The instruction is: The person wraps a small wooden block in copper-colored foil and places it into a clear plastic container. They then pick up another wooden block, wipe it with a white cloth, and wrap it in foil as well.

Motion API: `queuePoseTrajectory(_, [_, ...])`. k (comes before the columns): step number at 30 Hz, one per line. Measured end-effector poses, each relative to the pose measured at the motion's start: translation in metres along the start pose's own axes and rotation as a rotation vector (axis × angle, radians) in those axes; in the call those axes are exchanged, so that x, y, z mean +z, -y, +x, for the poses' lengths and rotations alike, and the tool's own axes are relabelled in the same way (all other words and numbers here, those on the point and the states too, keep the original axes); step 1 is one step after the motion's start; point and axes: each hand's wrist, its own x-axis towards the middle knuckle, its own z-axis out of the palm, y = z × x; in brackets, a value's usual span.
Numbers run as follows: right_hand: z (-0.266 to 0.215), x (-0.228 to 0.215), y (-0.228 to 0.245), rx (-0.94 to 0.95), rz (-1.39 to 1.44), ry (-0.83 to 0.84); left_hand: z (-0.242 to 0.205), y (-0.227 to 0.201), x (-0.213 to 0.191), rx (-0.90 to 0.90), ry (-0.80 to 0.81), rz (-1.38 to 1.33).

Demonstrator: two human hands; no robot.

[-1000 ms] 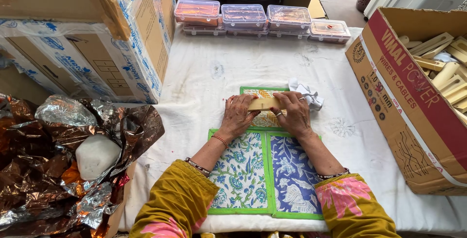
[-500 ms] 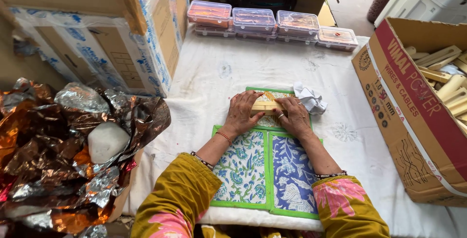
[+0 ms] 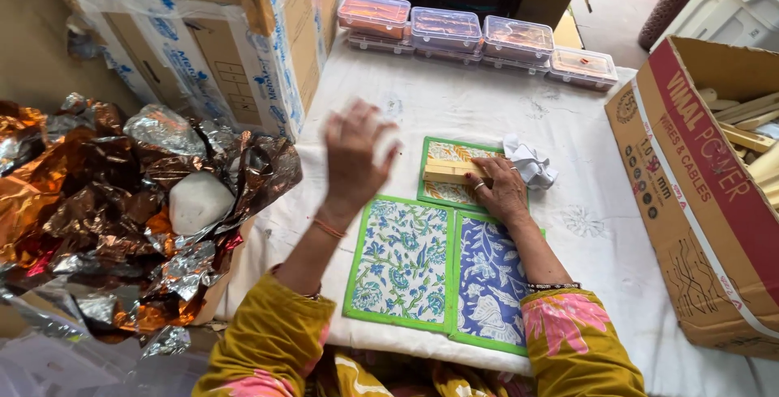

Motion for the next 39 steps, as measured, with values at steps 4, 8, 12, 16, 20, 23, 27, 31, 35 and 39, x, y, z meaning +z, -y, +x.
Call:
queuePoseTrajectory(4, [0.000,0.000,0.001,0.006,-0.031,0.017,0.017,0.043,-0.085,-0.115,-0.253,0.086])
queuePoseTrajectory(8, [0.001,0.003,-0.002,-0.003,-0.024,0.010,0.010,0.106,-0.152,-0.431,-0.332,0.269])
queuePoseTrajectory(12, [0.000,0.004,-0.005,0.036,-0.014,0.035,-0.009,0.186,-0.167,-0.552,-0.342,0.486])
queuePoseTrajectory(16, [-0.001,0.005,-0.006,0.025,-0.024,0.031,-0.009,0.188,-0.186,-0.834,0.021,0.443])
queuePoseTrajectory(20, [0.001,0.009,-0.009,0.022,-0.031,0.028,-0.020,0.196,-0.187,-0.955,0.213,0.466])
queuePoseTrajectory(23, [0.000,0.008,-0.012,0.026,-0.023,0.024,-0.040,0.240,-0.164,-0.865,0.205,0.560])
queuePoseTrajectory(27, [0.001,0.008,-0.011,0.019,-0.031,0.016,-0.053,0.274,-0.143,-0.951,0.274,0.593])
queuePoseTrajectory(31, [0.001,0.007,-0.010,0.026,-0.011,0.026,-0.038,0.247,-0.152,-1.124,0.426,0.445])
queuePoseTrajectory(35, [0.000,0.006,-0.009,0.045,-0.006,0.034,-0.028,0.225,-0.159,-0.926,-0.108,0.618])
queuePoseTrajectory(39, [0.001,0.004,-0.007,0.045,0.004,0.040,-0.039,0.239,-0.153,-0.988,-0.021,0.607])
